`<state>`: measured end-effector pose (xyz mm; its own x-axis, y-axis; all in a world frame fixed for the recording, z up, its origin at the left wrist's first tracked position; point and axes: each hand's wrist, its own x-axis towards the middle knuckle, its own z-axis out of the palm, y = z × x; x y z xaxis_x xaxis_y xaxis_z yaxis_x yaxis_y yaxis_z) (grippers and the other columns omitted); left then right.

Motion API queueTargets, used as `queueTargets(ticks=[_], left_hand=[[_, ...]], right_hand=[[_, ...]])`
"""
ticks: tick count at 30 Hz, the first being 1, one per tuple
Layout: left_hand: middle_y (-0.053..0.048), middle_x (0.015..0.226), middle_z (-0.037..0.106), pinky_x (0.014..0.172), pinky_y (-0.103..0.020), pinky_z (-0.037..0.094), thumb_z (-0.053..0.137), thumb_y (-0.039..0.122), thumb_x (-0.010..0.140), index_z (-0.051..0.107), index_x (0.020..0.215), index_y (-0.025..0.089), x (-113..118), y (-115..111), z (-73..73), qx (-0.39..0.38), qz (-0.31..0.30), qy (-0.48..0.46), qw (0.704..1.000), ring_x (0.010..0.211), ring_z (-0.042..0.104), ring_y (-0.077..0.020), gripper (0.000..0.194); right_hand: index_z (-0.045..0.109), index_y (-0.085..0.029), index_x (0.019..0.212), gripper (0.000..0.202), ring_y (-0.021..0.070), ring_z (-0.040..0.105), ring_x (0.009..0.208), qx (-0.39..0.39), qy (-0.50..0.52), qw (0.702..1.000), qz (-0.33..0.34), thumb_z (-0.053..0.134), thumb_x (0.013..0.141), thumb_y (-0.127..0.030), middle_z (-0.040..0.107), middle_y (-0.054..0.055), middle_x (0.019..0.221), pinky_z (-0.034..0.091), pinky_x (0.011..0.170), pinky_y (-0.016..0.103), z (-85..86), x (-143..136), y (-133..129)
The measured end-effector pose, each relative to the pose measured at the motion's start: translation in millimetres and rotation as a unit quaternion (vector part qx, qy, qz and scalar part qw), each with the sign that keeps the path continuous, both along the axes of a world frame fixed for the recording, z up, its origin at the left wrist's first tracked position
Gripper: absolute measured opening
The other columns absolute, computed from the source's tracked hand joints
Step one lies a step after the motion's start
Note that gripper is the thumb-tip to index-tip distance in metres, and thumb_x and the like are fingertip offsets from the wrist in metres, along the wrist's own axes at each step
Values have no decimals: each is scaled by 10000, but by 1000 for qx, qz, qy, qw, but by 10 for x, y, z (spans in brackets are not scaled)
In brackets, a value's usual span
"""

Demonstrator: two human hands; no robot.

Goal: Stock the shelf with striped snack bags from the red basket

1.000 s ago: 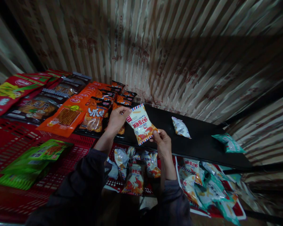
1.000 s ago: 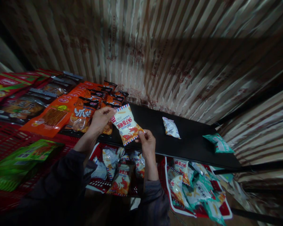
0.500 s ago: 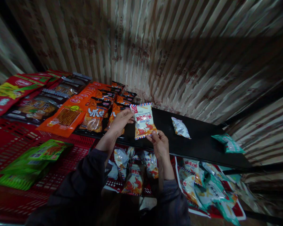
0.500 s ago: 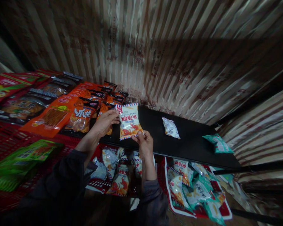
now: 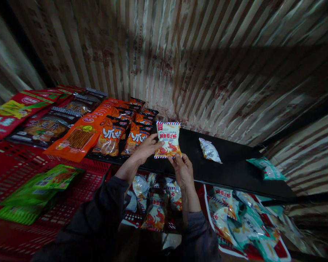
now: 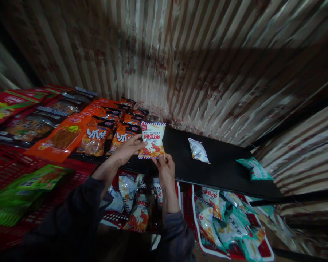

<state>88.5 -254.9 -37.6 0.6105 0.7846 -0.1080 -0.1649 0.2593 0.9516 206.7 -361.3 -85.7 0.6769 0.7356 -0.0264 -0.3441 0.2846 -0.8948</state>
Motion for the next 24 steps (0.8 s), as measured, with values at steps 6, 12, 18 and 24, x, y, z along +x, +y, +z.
queueTargets(ticks=[6,12,18,24], left_hand=[[-40,792,713,690,-278,512,817,410,616,627,989,141,73,20,-72,2,38,-56,998,747,677,-178,498],[-25,779,712,735,-295,506,813,496,564,652,877,144,109,47,-126,16,64,-73,995,756,664,-178,498],[-29,800,724,709,-282,499,791,440,598,665,885,144,116,50,-137,23,77,-75,994,757,661,-180,431],[-32,826,730,689,-276,504,786,359,604,649,972,141,117,26,-138,8,105,-85,991,744,669,-176,449]], right_hand=[[596,-190,662,351,89,596,703,-8,2,1000,18,844,579,-424,606,-46,711,603,783,301,4,-21,8],[638,-186,691,374,93,606,706,-26,-12,999,33,858,546,-451,630,-41,727,607,735,269,-4,-52,11],[638,-183,720,369,124,650,738,-47,-21,997,50,843,572,-452,661,-25,763,597,770,309,-48,-50,24],[644,-202,869,412,131,647,808,-43,-29,998,37,837,580,-425,694,-9,860,569,768,296,-18,-51,40]])
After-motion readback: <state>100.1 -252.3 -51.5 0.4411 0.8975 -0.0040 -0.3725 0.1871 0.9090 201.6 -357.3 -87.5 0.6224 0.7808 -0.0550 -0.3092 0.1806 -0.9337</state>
